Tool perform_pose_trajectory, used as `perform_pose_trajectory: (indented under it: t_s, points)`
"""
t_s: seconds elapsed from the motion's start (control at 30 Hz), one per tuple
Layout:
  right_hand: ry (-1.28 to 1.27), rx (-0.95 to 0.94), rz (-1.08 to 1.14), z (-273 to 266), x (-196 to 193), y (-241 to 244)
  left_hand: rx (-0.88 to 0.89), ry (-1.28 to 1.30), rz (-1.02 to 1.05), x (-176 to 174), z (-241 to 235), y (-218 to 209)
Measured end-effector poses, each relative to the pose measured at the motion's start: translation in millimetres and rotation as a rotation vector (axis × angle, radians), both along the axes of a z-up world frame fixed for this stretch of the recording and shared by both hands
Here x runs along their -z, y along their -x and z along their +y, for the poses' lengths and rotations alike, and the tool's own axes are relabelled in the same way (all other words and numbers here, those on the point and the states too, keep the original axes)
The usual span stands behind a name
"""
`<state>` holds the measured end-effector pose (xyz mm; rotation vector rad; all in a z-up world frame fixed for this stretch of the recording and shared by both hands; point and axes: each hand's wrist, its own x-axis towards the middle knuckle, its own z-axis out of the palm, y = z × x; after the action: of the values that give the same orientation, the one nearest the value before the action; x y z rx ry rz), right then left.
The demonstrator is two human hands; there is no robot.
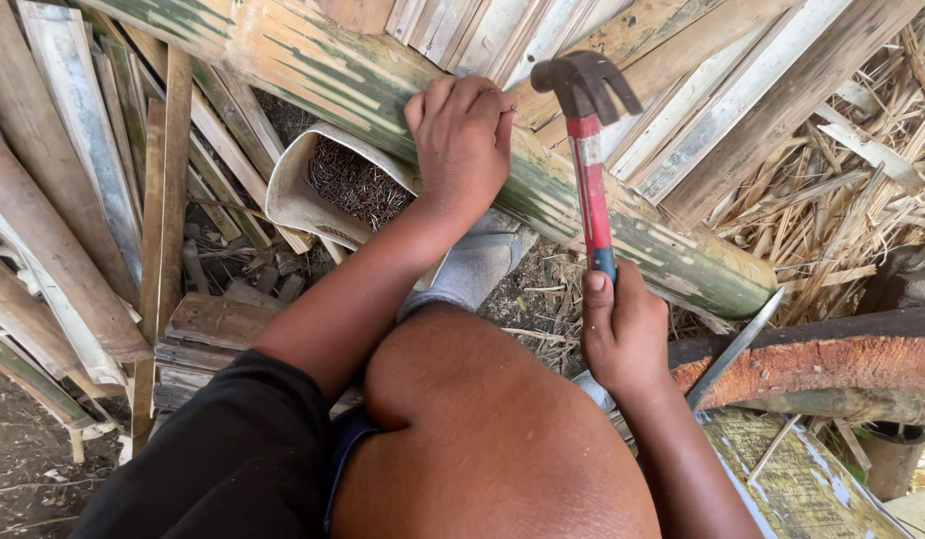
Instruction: The person uses a machete to split a thin wooden strip and then hammers nails into it to attach it to a larger wooden structure. The person repeats this process with multiple wooden strips, securing them to the structure.
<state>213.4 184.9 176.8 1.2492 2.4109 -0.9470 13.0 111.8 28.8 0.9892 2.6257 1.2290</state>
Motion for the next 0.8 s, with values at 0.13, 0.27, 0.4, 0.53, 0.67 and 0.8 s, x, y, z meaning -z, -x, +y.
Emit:
perform_pose_trajectory:
  t_s: [0.13, 0.27, 0.4, 0.53, 0.67, 0.8]
  points:
    - [-0.022, -0.063, 0.016, -4.4, -6.2, 3.4, 0.016, -0.009, 0.002, 2.3, -1.6, -1.1]
    - [-0.004, -0.069, -0.223, -3.0, -2.4, 14.6, 0.007, 0.030, -0.031, 1.8, 1.6, -0.2]
    - [0.039, 0.038, 0.002, -7.4, -21.2, 11.3, 0.007, -0.002, -0.023, 3.3, 0.0, -1.5]
    - [0.018, 0.046, 0.043, -12.7, -19.1, 7.7, 0.004, -0.002, -0.012, 3.7, 2.7, 0.8]
    - [-0.029, -0.081, -0.141, -6.2, 1.3, 9.1, -0.004, 0.036, -0.033, 3.9, 1.0, -1.5]
    - [0.010, 0.034, -0.023, -8.0, -10.0, 3.4, -0.002, 0.019, -0.014, 2.1, 0.5, -2.1]
